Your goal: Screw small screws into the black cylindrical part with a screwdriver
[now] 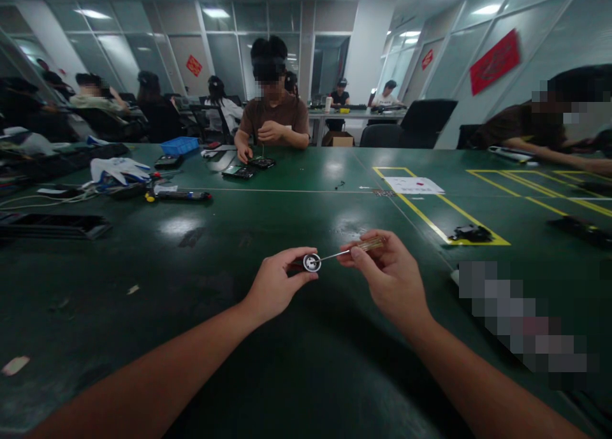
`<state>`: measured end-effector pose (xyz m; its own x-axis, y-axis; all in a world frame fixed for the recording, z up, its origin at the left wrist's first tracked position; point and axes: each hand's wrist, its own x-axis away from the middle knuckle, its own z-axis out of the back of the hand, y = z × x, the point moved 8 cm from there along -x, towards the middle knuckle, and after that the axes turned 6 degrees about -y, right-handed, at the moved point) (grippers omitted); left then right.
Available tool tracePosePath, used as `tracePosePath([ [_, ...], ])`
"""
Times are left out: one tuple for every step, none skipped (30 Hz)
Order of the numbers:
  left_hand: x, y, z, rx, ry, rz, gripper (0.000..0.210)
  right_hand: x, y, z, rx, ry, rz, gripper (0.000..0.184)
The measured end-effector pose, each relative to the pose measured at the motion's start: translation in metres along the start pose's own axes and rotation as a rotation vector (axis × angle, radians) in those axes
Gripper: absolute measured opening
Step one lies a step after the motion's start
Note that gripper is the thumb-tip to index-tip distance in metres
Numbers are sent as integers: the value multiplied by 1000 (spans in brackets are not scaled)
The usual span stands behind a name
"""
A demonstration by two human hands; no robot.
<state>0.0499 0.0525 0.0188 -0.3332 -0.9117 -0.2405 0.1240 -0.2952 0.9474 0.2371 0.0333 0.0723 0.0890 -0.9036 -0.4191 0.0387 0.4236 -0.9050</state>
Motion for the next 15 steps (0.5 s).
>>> tracePosePath([
  [0,0,0,-4,3,0,46,2,-4,-1,37,-14,28,18],
  [0,-1,1,-6,10,-3,46,4,-9,-2,98,-34,69,18],
  [0,-1,1,-8,15,-4,46,7,-15,-5,182,-62,120,19],
  [0,-2,1,-6,18,-6,46,10,-21,-8,287,-89,183,21],
  [0,-2,1,-1,20,-10,45,14,-28,-12,406,-114,249,26],
  [0,-2,1,6,21,-14,45,17,-32,-15,503,-134,306,29],
  [0,-2,1,12,21,-17,45,19,-35,-18,563,-152,340,31],
  [0,-2,1,16,22,-19,44,20,-34,-19,576,-166,343,31],
  [0,-2,2,17,25,-20,44,19,-32,-19,537,-173,316,30],
  [0,-1,2,14,29,-19,44,16,-27,-17,458,-169,264,27],
  [0,-1,2,8,30,-16,44,13,-20,-14,357,-158,200,23],
  [1,-1,2,-1,27,-12,44,10,-13,-11,248,-132,137,20],
  [1,0,1,-9,25,-9,44,7,-7,-9,153,-104,89,19],
  [1,0,1,-17,21,-5,44,4,-2,-6,75,-80,53,19],
  [1,1,1,-21,18,-2,44,2,3,-5,13,-59,22,20],
])
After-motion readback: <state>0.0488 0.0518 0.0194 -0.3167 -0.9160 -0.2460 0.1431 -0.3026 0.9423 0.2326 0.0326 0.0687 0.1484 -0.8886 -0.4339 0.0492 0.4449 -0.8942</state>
